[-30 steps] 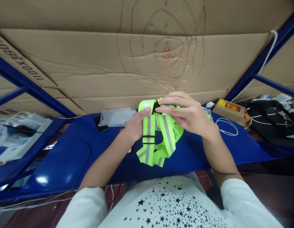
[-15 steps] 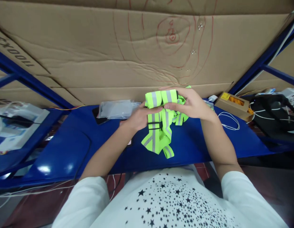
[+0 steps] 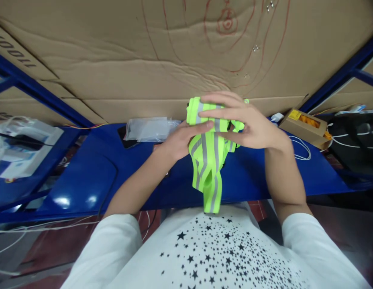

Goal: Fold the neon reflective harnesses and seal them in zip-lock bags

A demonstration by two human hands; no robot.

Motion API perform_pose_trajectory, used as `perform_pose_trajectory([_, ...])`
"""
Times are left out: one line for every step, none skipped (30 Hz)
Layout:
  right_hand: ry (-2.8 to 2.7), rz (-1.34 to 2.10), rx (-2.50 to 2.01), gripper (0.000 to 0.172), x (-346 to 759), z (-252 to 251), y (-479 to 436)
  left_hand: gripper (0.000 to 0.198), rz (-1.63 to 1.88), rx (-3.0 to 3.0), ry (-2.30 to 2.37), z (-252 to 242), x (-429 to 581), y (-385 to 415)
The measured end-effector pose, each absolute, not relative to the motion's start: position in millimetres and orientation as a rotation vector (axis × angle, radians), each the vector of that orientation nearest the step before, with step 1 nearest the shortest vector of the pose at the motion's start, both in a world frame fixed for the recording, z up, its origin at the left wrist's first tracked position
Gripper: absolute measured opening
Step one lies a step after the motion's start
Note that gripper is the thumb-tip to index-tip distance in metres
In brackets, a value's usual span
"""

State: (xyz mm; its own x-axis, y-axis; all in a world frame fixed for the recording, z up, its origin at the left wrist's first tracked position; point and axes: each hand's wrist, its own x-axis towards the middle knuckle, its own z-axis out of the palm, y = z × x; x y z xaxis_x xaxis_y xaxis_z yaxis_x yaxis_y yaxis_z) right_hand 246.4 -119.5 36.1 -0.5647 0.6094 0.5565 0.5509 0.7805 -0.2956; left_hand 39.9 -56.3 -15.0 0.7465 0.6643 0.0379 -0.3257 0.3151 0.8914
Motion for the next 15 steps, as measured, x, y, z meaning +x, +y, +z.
perform_pose_trajectory([-2.336, 0.210, -0.856, 0.051, 249.3, 38.0, -119.8, 0.047, 0.652, 1.087, 0.367, -15.8, 40.7, -55.2])
perform_pose_trajectory([-2.312, 0.285, -0.854, 0.054, 251.7, 38.8, -119.3, 0.047, 0.643, 1.111, 0.365, -17.3, 41.6, -54.1])
perform_pose_trajectory([-2.241, 0.330, -0.866, 0.053, 253.5, 38.4, -118.0, 0.047, 0.651, 1.133, 0.362, -19.3, 42.5, -52.8])
perform_pose_trajectory([-2.149, 0.345, -0.895, 0.050, 254.4, 37.0, -116.1, 0.046, 0.673, 1.156, 0.362, -21.7, 43.4, -51.7])
perform_pose_trajectory([-2.071, 0.342, -0.934, 0.048, 254.6, 35.1, -113.9, 0.045, 0.700, 1.179, 0.366, -24.3, 44.2, -50.7])
perform_pose_trajectory([-2.023, 0.334, -0.976, 0.048, 254.0, 33.2, -112.0, 0.044, 0.726, 1.200, 0.375, -26.9, 44.9, -49.7])
perform_pose_trajectory([-2.008, 0.328, -1.020, 0.051, 252.8, 31.6, -110.8, 0.045, 0.740, 1.222, 0.387, -29.3, 45.4, -48.9])
perform_pose_trajectory([-2.017, 0.326, -1.062, 0.055, 251.1, 30.7, -110.7, 0.048, 0.750, 1.243, 0.400, -31.5, 45.7, -48.0])
perform_pose_trajectory([-2.030, 0.319, -1.092, 0.057, 249.0, 30.7, -112.0, 0.050, 0.754, 1.260, 0.410, -33.3, 45.7, -47.0])
perform_pose_trajectory([-2.033, 0.304, -1.106, 0.056, 246.6, 31.4, -114.7, 0.051, 0.742, 1.271, 0.411, -34.9, 45.4, -45.7])
perform_pose_trajectory([-2.026, 0.280, -1.113, 0.051, 243.9, 32.6, -118.5, 0.051, 0.712, 1.279, 0.394, -36.3, 45.0, -44.1])
perform_pose_trajectory([-2.013, 0.246, -1.119, 0.045, 241.1, 33.9, -122.9, 0.051, 0.663, 1.285, 0.357, -37.5, 44.4, -42.3])
perform_pose_trajectory([-2.000, 0.205, -1.123, 0.039, 238.2, 34.9, -127.1, 0.051, 0.604, 1.292, 0.308, -38.7, 43.8, -40.3])
perform_pose_trajectory([-1.990, 0.162, -1.126, 0.035, 235.3, 35.2, -130.5, 0.052, 0.550, 1.300, 0.258, -39.6, 43.2, -38.4])
perform_pose_trajectory([-1.981, 0.121, -1.128, 0.030, 232.5, 34.7, -132.6, 0.055, 0.517, 1.307, 0.216, -40.2, 42.9, -36.6])
